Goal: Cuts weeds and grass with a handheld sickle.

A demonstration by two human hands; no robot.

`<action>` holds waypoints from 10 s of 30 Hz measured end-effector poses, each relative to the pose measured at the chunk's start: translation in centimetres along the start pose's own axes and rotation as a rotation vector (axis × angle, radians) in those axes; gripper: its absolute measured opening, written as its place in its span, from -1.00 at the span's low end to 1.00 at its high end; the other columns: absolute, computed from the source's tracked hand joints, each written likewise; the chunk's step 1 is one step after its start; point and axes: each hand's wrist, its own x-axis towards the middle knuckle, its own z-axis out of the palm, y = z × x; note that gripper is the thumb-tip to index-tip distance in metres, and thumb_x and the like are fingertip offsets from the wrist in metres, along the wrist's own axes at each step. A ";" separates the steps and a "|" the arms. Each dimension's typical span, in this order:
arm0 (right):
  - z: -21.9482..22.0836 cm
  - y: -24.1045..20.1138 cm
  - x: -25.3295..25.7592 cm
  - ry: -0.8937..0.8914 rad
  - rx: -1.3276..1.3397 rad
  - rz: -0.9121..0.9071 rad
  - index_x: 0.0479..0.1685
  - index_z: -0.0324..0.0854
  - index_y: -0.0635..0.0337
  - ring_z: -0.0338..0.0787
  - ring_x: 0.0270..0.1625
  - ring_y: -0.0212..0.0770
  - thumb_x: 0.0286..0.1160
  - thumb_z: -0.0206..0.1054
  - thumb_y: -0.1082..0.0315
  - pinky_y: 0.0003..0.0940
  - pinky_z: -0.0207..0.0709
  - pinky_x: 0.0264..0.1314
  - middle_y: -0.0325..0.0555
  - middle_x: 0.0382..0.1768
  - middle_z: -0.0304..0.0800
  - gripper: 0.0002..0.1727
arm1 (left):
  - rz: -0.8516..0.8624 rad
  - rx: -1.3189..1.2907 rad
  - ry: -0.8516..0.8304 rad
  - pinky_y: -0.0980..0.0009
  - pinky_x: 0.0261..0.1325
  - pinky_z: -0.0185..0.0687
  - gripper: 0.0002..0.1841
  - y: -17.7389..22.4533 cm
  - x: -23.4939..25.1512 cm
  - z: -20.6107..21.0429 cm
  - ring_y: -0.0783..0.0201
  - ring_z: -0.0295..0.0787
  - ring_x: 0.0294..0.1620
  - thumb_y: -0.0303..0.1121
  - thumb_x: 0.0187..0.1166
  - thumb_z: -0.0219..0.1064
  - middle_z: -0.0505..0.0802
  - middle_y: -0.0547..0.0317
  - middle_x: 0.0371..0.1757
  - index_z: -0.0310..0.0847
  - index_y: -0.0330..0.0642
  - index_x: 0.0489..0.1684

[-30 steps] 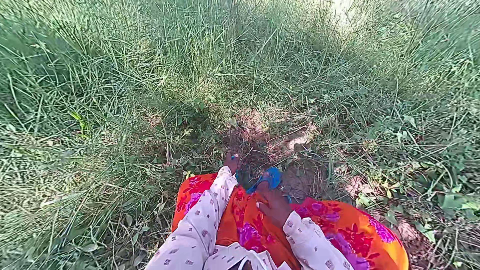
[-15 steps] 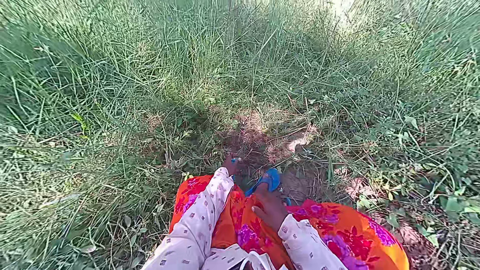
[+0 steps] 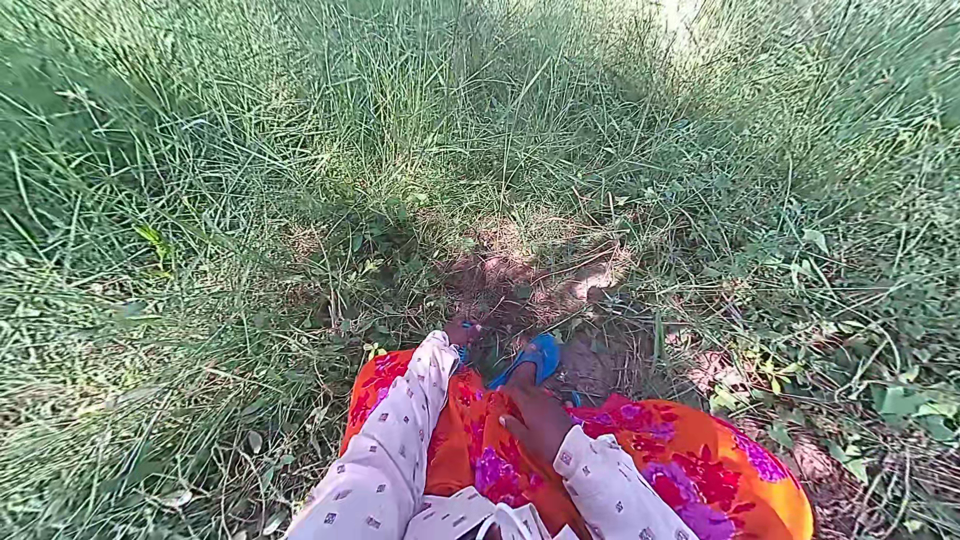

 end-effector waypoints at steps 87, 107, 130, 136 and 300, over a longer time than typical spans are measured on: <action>0.5 -0.7 -0.5 -0.013 -0.002 -0.036 0.72 0.35 0.18 0.47 0.66 0.23 0.78 0.20 0.08 0.19 0.30 0.69 0.24 0.58 0.51 -0.39 | -0.006 -0.529 0.115 0.58 -0.60 0.43 -0.70 2.6 -2.1 0.9 0.46 0.40 -0.68 -0.28 0.88 0.04 0.46 0.30 -0.47 0.31 -0.19 0.43; 0.7 -0.6 -0.3 -0.020 -0.035 -0.051 0.72 0.36 0.19 0.47 0.66 0.20 0.80 0.17 0.07 0.15 0.31 0.70 0.25 0.59 0.49 -0.39 | 0.029 -0.579 0.136 0.55 -0.53 0.46 -0.64 3.2 -2.4 0.6 0.44 0.41 -0.62 -0.29 0.91 -0.02 0.49 0.27 -0.42 0.30 -0.19 0.55; 0.7 -0.5 -0.1 -0.050 -0.034 -0.042 0.73 0.35 0.17 0.49 0.64 0.24 0.81 0.14 0.04 0.21 0.32 0.66 0.27 0.57 0.50 -0.39 | -0.070 -0.328 0.126 0.41 -0.29 0.63 -0.51 0.8 0.8 1.3 0.32 0.58 -0.42 -0.25 0.88 0.07 0.61 0.05 -0.12 0.16 -0.24 0.70; 0.8 -0.7 0.1 -0.046 -0.039 -0.040 0.72 0.36 0.17 0.49 0.63 0.24 0.81 0.15 0.06 0.19 0.31 0.67 0.27 0.56 0.52 -0.40 | -0.064 -0.448 0.096 0.51 -0.51 0.50 -0.62 0.9 0.1 0.8 0.38 0.47 -0.59 -0.25 0.87 0.09 0.54 0.14 -0.34 0.35 -0.28 0.50; -0.6 6.7 13.5 0.223 0.772 0.468 0.58 0.33 0.32 0.75 -0.20 -0.10 0.81 0.20 0.10 -0.17 0.67 -0.03 0.15 0.00 0.69 -0.44 | 0.071 0.298 0.061 0.00 0.70 0.35 -0.38 -0.2 -0.9 2.6 -0.14 0.41 0.70 -0.32 0.77 0.23 0.38 -0.24 0.76 0.15 -0.25 0.80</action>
